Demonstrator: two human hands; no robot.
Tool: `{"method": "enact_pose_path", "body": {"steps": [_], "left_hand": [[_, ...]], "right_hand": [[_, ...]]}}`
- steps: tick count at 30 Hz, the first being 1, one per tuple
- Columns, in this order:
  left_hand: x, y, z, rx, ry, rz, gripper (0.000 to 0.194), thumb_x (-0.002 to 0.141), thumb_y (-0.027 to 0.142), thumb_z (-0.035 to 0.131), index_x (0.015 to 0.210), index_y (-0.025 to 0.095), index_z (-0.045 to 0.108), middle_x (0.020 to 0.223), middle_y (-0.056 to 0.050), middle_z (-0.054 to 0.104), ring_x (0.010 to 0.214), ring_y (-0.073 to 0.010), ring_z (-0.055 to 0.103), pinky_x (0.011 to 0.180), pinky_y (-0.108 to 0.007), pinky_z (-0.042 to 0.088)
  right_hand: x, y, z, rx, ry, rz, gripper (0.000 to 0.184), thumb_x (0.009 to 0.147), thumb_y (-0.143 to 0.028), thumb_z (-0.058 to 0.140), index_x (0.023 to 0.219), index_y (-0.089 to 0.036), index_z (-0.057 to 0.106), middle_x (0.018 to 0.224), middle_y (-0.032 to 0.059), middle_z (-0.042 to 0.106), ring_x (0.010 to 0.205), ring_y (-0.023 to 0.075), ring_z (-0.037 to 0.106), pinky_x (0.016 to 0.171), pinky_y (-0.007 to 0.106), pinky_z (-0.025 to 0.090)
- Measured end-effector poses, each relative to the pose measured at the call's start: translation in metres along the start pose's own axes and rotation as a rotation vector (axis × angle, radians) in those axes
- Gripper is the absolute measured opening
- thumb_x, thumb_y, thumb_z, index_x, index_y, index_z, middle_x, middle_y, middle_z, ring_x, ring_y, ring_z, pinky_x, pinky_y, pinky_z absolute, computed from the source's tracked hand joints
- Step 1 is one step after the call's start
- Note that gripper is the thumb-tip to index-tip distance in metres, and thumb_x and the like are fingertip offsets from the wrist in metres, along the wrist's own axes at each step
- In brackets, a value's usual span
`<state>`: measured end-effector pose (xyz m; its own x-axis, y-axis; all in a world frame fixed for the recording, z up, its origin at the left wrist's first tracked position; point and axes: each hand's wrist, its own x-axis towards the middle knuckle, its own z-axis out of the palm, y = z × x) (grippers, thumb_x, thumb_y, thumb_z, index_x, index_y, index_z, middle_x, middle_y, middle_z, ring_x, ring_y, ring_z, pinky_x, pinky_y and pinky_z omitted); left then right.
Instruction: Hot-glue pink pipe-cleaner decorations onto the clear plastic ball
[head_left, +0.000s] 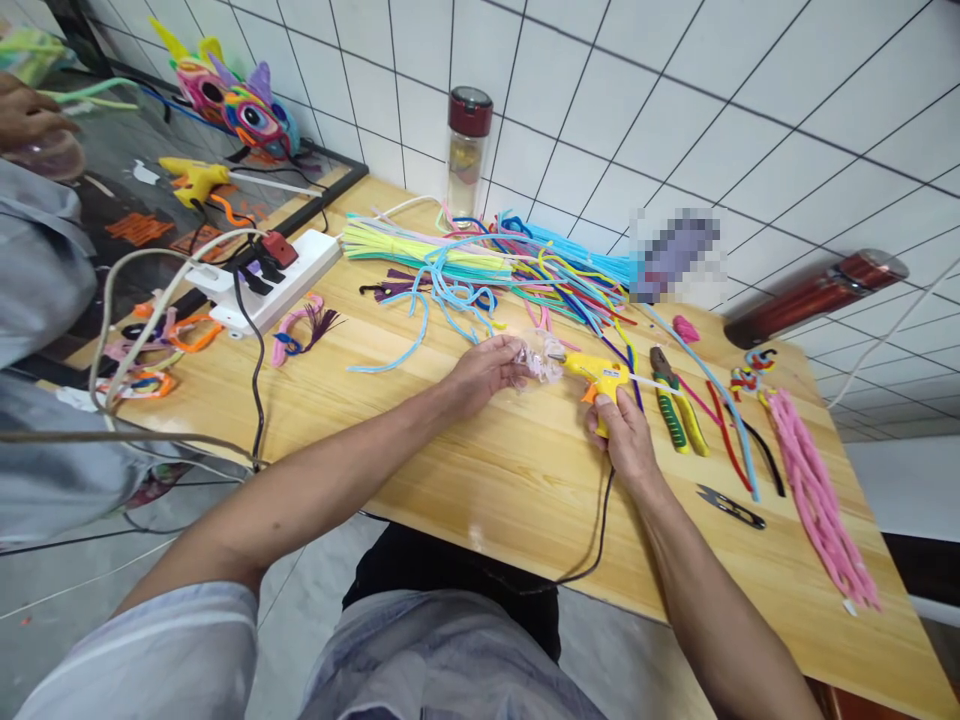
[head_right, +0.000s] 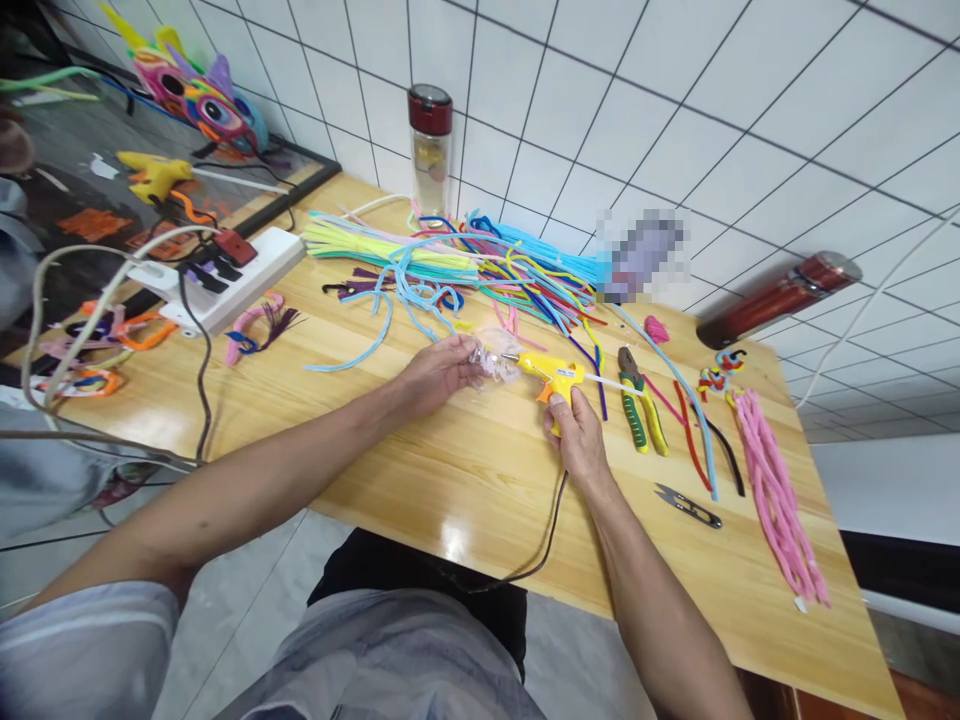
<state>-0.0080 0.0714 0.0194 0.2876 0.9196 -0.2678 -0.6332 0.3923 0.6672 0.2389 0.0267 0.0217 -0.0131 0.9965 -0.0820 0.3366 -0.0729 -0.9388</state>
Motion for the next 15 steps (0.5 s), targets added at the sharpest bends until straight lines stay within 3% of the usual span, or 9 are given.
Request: {"method": "enact_pose_path", "body": {"steps": [10,15], "left_hand": [[-0.0005,0.0024,0.0015,-0.027,0.021,-0.008,0.013,0.099,0.017,0.067,0.091,0.015,0.058,0.080,-0.001,0.071,0.068,-0.0150,0.076,0.062,-0.024,0.054],[-0.0023,0.0028,0.0040,0.007,0.016,-0.011,0.013,0.104,0.014,0.056,0.091,0.015,0.057,0.078,-0.001,0.070,0.067,-0.0139,0.075,0.059,-0.023,0.054]], "right_hand": [[0.0001,0.0077,0.0003,-0.030,0.020,-0.018,0.048,0.092,-0.073,0.061,0.097,-0.025,0.058,0.068,-0.0035,0.054,0.055,0.0126,0.044,0.042,0.024,0.036],[-0.0009,0.0037,0.0015,-0.009,0.041,-0.008,0.050,0.089,-0.075,0.063,0.096,-0.026,0.058,0.068,-0.0030,0.054,0.054,0.0128,0.043,0.041,0.024,0.035]]}}
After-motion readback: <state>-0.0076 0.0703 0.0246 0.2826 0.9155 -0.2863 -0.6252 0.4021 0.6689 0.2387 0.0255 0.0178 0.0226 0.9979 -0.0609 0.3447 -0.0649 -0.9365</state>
